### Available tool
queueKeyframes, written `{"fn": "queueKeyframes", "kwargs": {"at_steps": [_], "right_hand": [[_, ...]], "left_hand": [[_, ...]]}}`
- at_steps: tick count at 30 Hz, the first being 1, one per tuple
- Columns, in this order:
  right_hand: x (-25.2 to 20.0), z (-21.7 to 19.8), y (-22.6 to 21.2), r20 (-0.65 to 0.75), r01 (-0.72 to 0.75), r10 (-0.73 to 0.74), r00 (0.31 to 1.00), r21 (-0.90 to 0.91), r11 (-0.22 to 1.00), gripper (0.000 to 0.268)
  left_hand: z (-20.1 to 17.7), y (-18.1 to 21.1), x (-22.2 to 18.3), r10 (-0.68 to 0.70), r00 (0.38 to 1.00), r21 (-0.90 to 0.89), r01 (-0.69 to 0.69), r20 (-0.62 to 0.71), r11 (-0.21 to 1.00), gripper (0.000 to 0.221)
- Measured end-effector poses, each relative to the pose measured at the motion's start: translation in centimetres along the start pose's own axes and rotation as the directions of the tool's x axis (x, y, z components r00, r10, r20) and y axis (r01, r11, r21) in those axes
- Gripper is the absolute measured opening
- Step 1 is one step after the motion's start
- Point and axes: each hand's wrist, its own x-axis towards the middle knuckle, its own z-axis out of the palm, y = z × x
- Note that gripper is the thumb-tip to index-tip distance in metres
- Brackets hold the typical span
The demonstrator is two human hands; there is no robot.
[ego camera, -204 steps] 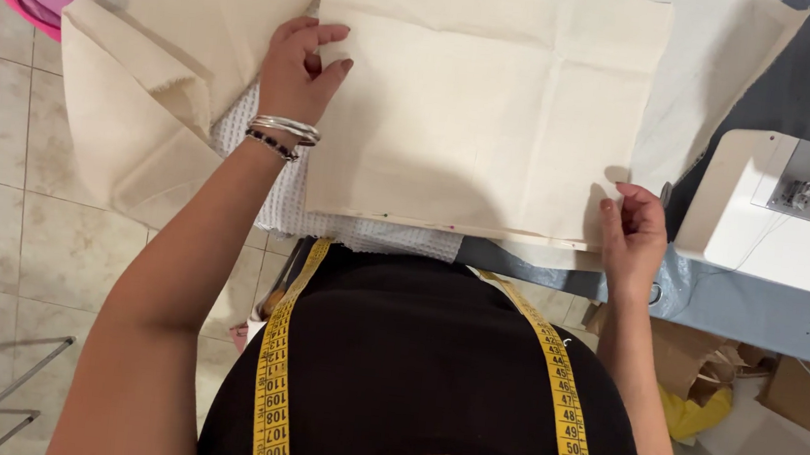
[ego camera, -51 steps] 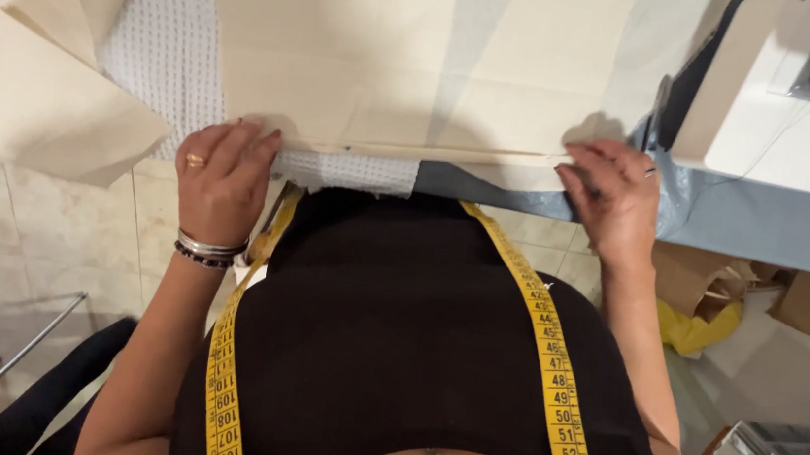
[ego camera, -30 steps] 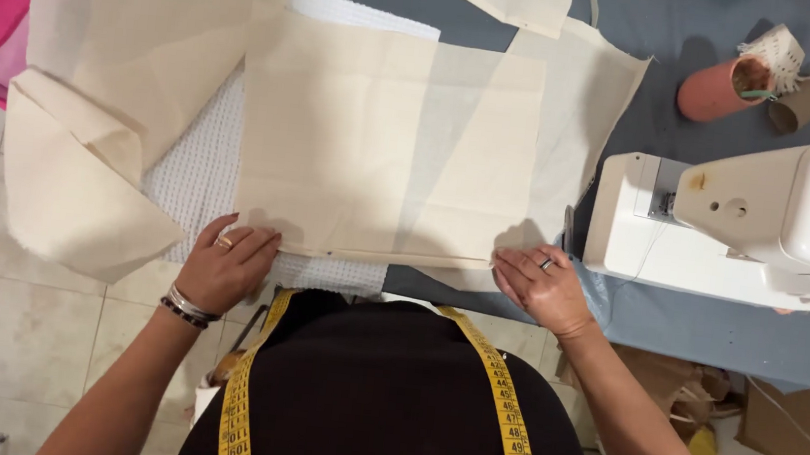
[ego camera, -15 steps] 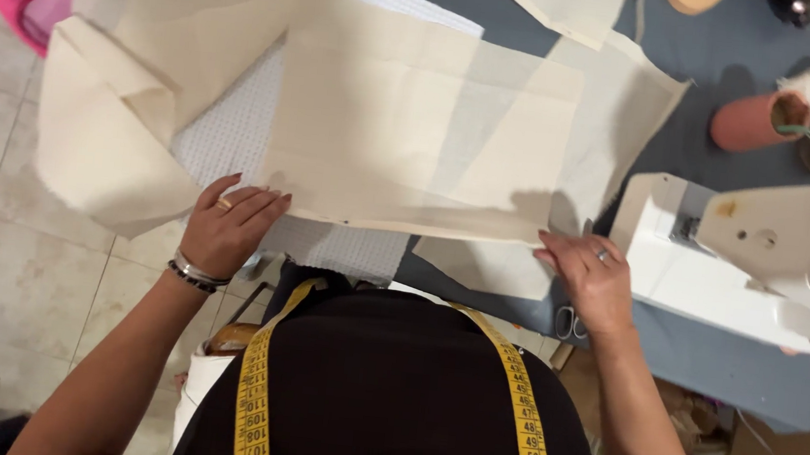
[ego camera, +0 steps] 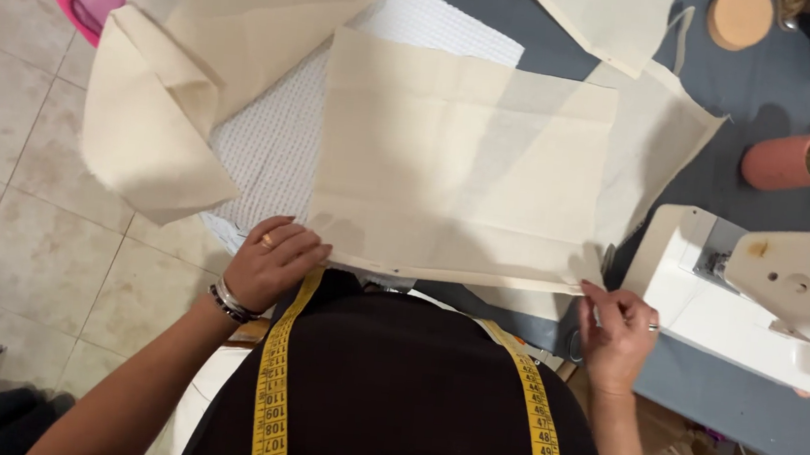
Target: Cutting fabric with scissors and pinning the edges to prepare for sewing
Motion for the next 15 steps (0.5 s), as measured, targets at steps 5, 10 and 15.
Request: {"fn": "queueKeyframes", "kwargs": {"at_steps": [5, 10, 15], "right_hand": [[-0.2, 0.4, -4.0, 0.077, -0.356, 0.348, 0.934, 0.223, 0.907, 0.022], [1.0, -0.7, -6.9, 0.247, -0.688, 0.654, 0.715, 0.415, 0.595, 0.021], [1.1, 0.4, -8.0, 0.388, -0.707, 0.759, 0.523, 0.695, 0.132, 0.026]], "left_hand": [[0.9, -1.0, -1.6, -0.11, 0.993, -0.025, 0.111, 0.043, 0.994, 0.011], [-1.3, 1.3, 2.2, -0.778, 0.465, -0.22, 0.885, 0.422, 0.41, 0.038], [0.5, -0.1, 2.5, -0.772, 0.285, -0.418, 0.908, 0.568, 0.027, 0.041]]}}
